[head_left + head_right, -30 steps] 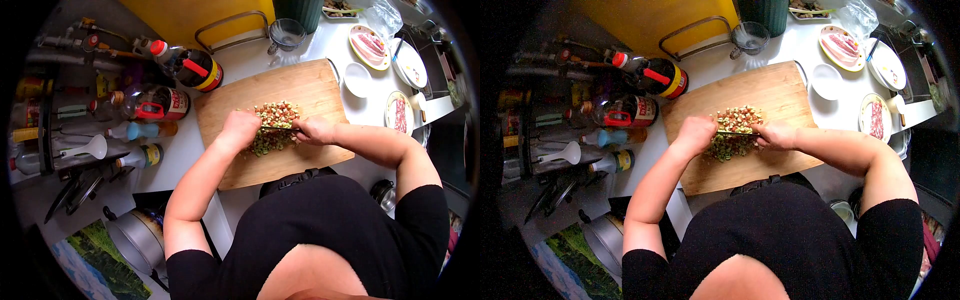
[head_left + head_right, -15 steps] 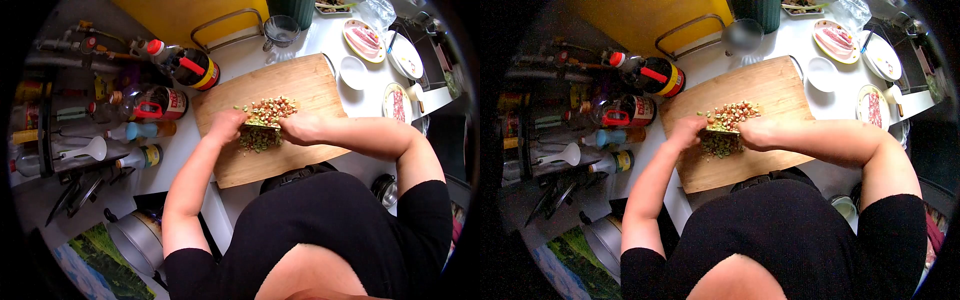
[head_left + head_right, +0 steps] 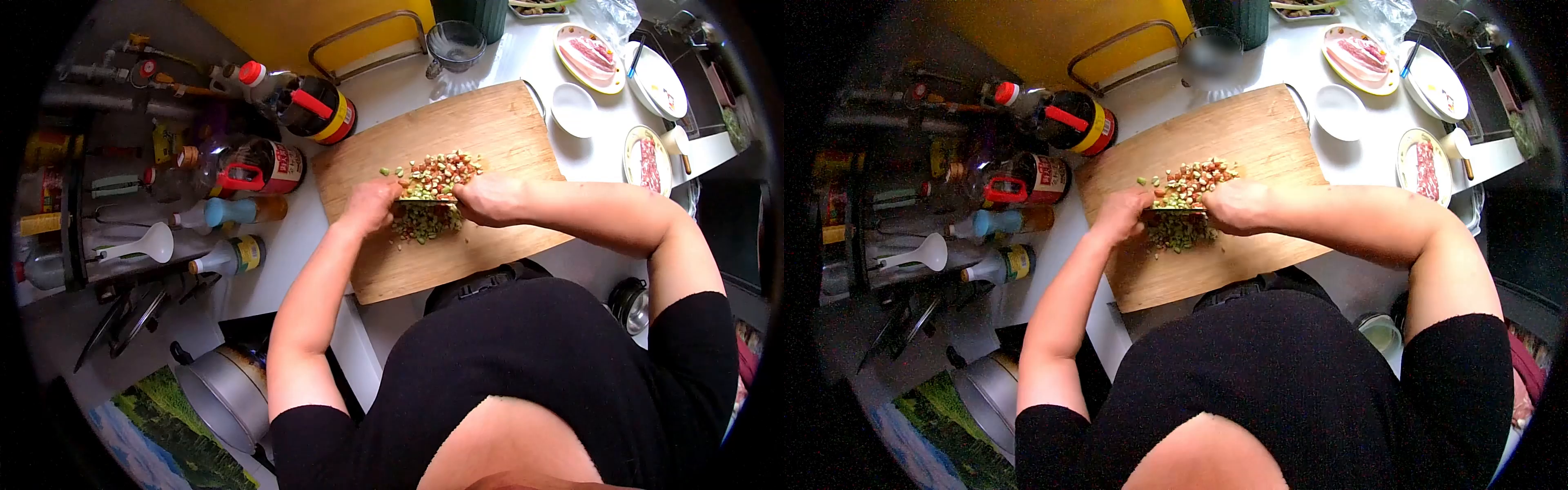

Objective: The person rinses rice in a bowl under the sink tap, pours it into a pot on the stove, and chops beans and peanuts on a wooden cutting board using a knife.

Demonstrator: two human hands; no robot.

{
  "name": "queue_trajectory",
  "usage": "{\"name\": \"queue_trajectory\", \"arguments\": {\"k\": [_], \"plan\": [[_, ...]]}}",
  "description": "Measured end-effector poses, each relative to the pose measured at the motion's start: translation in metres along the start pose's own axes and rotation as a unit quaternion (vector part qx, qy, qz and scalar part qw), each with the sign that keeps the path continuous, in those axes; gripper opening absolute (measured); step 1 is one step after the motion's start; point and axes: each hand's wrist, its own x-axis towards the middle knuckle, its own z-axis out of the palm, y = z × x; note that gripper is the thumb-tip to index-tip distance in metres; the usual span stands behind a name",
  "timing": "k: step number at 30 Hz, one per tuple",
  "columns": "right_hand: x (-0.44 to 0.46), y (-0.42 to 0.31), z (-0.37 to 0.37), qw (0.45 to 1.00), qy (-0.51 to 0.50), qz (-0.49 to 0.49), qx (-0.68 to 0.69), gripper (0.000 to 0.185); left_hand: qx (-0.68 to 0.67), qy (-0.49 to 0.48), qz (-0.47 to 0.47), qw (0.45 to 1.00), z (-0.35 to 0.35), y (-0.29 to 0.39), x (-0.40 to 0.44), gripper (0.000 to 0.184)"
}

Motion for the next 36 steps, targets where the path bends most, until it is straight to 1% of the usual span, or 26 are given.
{"name": "queue_trajectory", "arguments": {"k": [1, 2, 3, 5, 6, 7, 8, 9, 11, 12, 13, 14, 15, 16, 19, 20, 21, 23, 25, 27, 28, 29, 31, 32, 34, 36], "plan": [[0.002, -0.003, -0.003, 0.999, -0.001, -0.038, -0.004, 0.022, -0.026, -0.003, -0.002, 1.000, -0.005, -0.001, -0.002, 0.024], [0.004, -0.007, -0.003, 0.995, -0.028, -0.088, -0.038, 0.022, -0.050, -0.006, -0.003, 0.999, -0.009, -0.001, -0.003, 0.025], [-0.001, -0.030, -0.018, 0.998, -0.042, -0.029, -0.043, 0.021, -0.050, -0.008, -0.002, 0.999, -0.010, -0.002, -0.005, 0.025], [-0.002, -0.040, -0.011, 0.997, -0.060, 0.023, -0.034, 0.022, -0.034, -0.035, -0.015, 0.999, -0.013, -0.003, -0.008, 0.026], [-0.003, -0.033, -0.003, 0.997, -0.060, 0.047, 0.007, 0.024, -0.033, -0.034, -0.013, 0.999, -0.011, -0.002, -0.008, 0.026], [-0.005, -0.023, 0.007, 0.997, -0.060, 0.048, 0.007, 0.024, 0.019, -0.034, -0.003, 0.999, -0.007, 0.002, -0.006, 0.023], [-0.008, -0.012, 0.018, 0.998, -0.030, 0.046, 0.018, 0.028, 0.072, -0.032, 0.007, 0.997, -0.003, 0.005, -0.003, 0.021], [-0.012, -0.008, 0.021, 0.999, 0.000, 0.045, 0.030, 0.034, 0.071, -0.032, 0.007, 0.997, -0.004, 0.012, 0.000, 0.021], [-0.017, 0.000, 0.026, 0.998, -0.014, 0.062, 0.023, 0.035, 0.150, -0.053, -0.013, 0.987, -0.007, 0.026, 0.008, 0.013], [-0.016, 0.011, 0.039, 0.998, 0.007, 0.044, 0.039, 0.030, 0.133, -0.010, -0.002, 0.991, -0.017, 0.037, 0.008, 0.008], [-0.019, 0.018, 0.044, 0.998, 0.029, 0.027, 0.053, 0.026, 0.133, -0.010, 0.000, 0.991, -0.021, 0.046, 0.009, 0.008], [-0.022, 0.026, 0.047, 0.996, 0.052, -0.006, 0.067, 0.020, 0.165, -0.029, -0.007, 0.986, -0.024, 0.054, 0.011, 0.008], [-0.023, 0.025, 0.047, 0.996, 0.051, -0.007, 0.068, 0.020, 0.196, -0.051, -0.015, 0.979, -0.025, 0.058, 0.008, 0.008], [-0.023, 0.025, 0.046, 0.997, 0.060, -0.014, 0.055, 0.020, 0.174, -0.014, -0.005, 0.985, -0.018, 0.055, 0.005, 0.007], [-0.021, 0.012, 0.037, 0.998, 0.056, -0.013, 0.025, 0.020, 0.152, -0.034, -0.021, 0.988, -0.010, 0.040, -0.001, 0.010], [-0.018, 0.005, 0.031, 0.999, 0.044, -0.007, 0.003, 0.021, 0.112, -0.025, -0.033, 0.993, 0.003, 0.027, -0.004, 0.016], [-0.014, 0.000, 0.026, 0.999, 0.044, -0.007, 0.003, 0.021, 0.112, -0.025, -0.033, 0.993, 0.002, 0.021, -0.007, 0.016], [-0.006, -0.009, 0.018, 1.000, 0.018, -0.007, -0.006, 0.023, 0.009, -0.012, -0.005, 1.000, 0.002, 0.009, -0.013, 0.023], [-0.005, -0.031, 0.004, 0.999, -0.016, 0.008, -0.038, 0.022, -0.006, -0.018, -0.018, 1.000, -0.003, 0.002, -0.016, 0.025], [-0.003, -0.049, -0.003, 0.994, -0.086, 0.007, -0.063, 0.020, -0.041, -0.003, 0.015, 0.999, -0.006, -0.002, -0.020, 0.025], [-0.008, -0.054, 0.002, 0.998, -0.047, 0.036, -0.011, 0.020, -0.035, -0.006, 0.022, 0.999, -0.008, -0.001, -0.020, 0.025], [-0.006, -0.051, 0.009, 0.996, -0.078, 0.047, -0.012, 0.023, -0.035, -0.005, 0.022, 0.999, -0.007, 0.000, -0.019, 0.025], [-0.013, -0.032, 0.033, 0.997, 0.002, 0.058, 0.053, 0.027, 0.060, -0.028, 0.031, 0.997, -0.003, 0.006, -0.016, 0.020], [-0.015, -0.023, 0.046, 0.997, 0.002, 0.059, 0.053, 0.027, 0.059, -0.028, 0.031, 0.997, -0.001, 0.011, -0.014, 0.020], [-0.017, -0.011, 0.059, 0.998, 0.054, 0.018, 0.027, 0.026, 0.138, -0.050, 0.017, 0.989, -0.005, 0.025, -0.008, 0.016], [-0.025, -0.002, 0.066, 0.997, 0.061, 0.004, 0.050, 0.024, 0.158, -0.067, 0.021, 0.985, -0.015, 0.041, -0.010, 0.012]]}}
